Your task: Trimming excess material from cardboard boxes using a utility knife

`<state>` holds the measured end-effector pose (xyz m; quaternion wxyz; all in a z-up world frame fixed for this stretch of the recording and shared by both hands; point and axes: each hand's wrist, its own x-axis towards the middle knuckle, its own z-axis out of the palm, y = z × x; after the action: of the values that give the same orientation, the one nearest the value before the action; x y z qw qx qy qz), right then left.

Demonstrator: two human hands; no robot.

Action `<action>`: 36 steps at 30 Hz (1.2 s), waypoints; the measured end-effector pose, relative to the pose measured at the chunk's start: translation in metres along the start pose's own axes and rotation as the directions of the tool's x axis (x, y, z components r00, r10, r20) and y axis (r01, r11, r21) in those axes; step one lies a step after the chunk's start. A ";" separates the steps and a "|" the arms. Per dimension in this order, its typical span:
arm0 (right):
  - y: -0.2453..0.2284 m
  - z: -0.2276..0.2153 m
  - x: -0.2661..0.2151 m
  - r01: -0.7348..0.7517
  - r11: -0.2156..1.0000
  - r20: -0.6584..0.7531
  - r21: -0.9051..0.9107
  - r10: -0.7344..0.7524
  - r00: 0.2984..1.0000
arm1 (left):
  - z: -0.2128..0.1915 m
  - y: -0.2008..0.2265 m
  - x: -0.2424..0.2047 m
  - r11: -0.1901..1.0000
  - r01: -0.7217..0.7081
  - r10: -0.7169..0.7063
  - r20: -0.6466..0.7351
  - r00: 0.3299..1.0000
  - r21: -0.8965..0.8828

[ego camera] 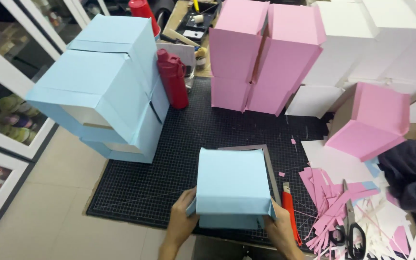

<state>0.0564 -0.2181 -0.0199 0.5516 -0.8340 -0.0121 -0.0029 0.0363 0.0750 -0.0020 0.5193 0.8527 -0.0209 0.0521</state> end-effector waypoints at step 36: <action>0.071 0.009 0.037 -0.252 0.951 0.067 -0.180 0.268 0.961 | 0.142 0.004 -0.004 0.982 0.074 -0.161 -0.556 0.815 -0.176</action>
<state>0.0946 -0.2371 -0.0879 0.4729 -0.8716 0.0734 0.1065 0.0411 -0.0531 -0.0638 0.5651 0.7578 0.1837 0.2694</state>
